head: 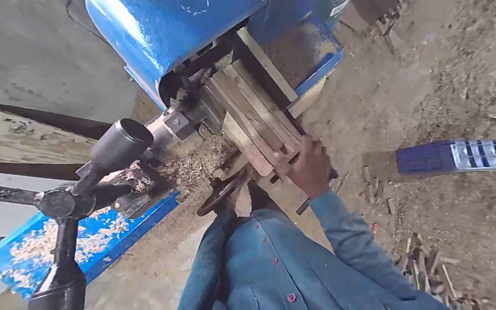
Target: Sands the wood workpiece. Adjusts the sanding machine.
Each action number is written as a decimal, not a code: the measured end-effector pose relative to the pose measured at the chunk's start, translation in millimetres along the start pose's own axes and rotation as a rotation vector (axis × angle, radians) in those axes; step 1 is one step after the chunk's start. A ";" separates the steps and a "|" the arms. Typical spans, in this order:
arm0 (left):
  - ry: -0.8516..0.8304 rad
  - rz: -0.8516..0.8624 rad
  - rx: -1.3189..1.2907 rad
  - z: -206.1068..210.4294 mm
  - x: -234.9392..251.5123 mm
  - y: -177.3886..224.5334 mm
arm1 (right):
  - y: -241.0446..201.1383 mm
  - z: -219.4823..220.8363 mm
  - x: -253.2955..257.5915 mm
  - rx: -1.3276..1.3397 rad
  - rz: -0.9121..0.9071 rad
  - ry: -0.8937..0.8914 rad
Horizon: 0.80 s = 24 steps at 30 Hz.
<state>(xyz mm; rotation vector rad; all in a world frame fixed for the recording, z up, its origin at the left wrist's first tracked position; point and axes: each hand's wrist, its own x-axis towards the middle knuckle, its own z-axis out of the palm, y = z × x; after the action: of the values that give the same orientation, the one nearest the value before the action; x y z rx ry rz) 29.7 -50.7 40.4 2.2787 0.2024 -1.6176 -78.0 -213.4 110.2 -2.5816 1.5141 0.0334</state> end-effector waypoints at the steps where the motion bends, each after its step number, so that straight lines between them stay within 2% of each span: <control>1: 0.146 0.077 -0.028 15.1 17.5 -19.3 | 12.7 -2.0 -15.4 -0.013 0.049 -0.070; 2: 0.407 0.194 -0.106 43.7 56.6 -48.9 | 22.5 -2.7 -26.6 0.017 0.122 -0.219; 3: 0.170 0.094 -0.148 33.7 83.2 -58.8 | 29.7 0.5 -32.4 0.103 0.193 -0.359; 4: 0.078 0.031 -0.196 35.4 116.0 -74.9 | 36.9 8.8 -37.3 0.240 0.241 -0.438; 5: 0.058 0.007 -0.249 42.1 132.4 -90.1 | 41.7 17.4 -41.6 0.435 0.271 -0.456; 6: 0.038 0.021 -0.297 46.6 128.4 -94.8 | 43.0 24.1 -40.9 0.641 0.262 -0.410; 8: -0.035 0.138 -0.406 42.6 82.6 -90.3 | 44.3 29.7 -33.9 0.943 0.121 -0.271; 11: -0.146 0.563 -0.571 30.8 -14.2 -58.3 | 57.0 10.3 -1.7 1.008 -0.142 -0.115; 12: -0.098 0.727 -0.652 27.0 -32.7 -38.4 | 63.7 4.8 19.9 0.977 -0.205 -0.067; 14: 0.201 0.966 -0.753 15.9 -33.0 8.8 | 72.7 10.0 80.8 1.002 -0.317 0.057; 17: 0.802 1.118 -0.893 1.2 36.8 79.6 | 68.1 62.3 172.4 1.394 -0.450 0.130; 19: 0.996 1.123 -1.187 7.8 79.1 121.7 | 48.4 86.6 197.3 1.565 -0.430 0.075; 21: 0.964 1.177 -1.351 12.5 85.6 141.6 | 26.2 86.8 195.6 1.707 -0.379 -0.047; 23: 0.804 1.088 -1.363 30.7 60.6 124.8 | 38.0 74.9 169.0 1.739 -0.229 -0.215; 24: 0.724 0.997 -1.316 39.2 40.6 115.3 | 46.4 62.2 155.9 1.654 -0.132 -0.291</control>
<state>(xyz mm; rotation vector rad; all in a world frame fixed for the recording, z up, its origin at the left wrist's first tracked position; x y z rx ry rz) 44.1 -175.2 12.7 1.3153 0.1626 0.0292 -38.4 -362.2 28.7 -1.1959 0.6218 -0.5603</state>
